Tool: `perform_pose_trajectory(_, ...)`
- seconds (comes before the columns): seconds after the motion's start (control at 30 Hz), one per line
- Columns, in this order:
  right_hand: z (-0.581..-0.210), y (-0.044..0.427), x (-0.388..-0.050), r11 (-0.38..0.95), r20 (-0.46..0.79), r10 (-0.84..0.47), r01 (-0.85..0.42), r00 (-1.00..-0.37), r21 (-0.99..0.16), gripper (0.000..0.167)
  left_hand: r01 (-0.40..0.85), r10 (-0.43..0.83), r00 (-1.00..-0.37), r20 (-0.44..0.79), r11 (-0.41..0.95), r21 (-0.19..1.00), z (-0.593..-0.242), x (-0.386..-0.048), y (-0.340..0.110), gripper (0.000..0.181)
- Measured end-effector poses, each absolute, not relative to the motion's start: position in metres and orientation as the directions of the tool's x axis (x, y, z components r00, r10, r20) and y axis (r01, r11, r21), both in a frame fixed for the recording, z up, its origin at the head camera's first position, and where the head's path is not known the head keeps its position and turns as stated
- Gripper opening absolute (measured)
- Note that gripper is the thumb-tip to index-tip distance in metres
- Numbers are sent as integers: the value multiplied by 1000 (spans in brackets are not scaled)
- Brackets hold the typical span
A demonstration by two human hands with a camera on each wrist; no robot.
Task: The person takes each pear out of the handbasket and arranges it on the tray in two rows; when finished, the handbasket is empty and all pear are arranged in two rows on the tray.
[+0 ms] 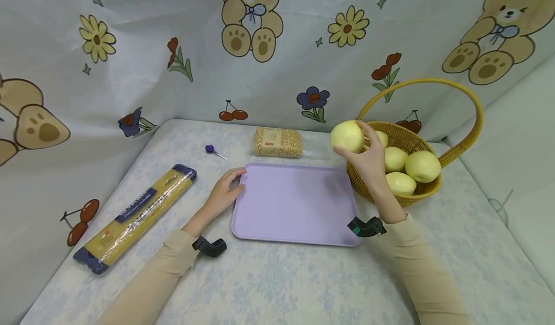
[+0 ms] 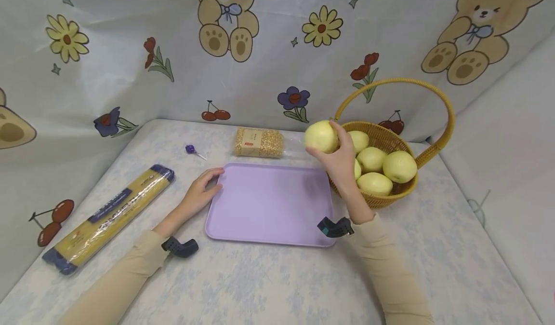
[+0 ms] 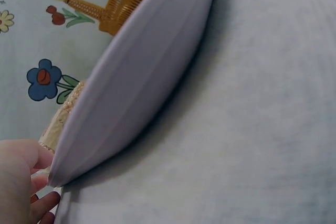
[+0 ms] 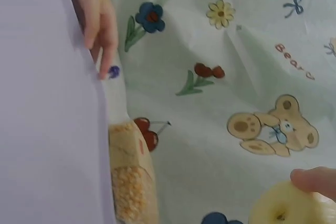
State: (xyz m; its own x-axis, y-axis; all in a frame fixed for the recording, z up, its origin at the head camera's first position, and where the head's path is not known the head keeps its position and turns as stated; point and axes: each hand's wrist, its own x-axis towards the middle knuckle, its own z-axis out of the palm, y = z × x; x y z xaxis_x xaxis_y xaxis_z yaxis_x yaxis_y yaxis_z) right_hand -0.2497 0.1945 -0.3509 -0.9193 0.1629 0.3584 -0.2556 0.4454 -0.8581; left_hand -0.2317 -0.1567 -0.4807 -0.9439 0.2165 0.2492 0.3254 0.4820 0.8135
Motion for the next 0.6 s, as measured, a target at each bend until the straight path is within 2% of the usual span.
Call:
perform_pose_trajectory(0.27, -382, 137, -243, 506, 270, -85, -275, -959, -817, 80, 338, 211, -940, 267, 485, 806, -481, -231, -155, 42)
perform_pose_trajectory(0.6, -410, 81, -240, 498, 170, -229, -266, -958, -825, 79, 315, 194, -948, 251, 490, 813, -479, -232, -155, 40)
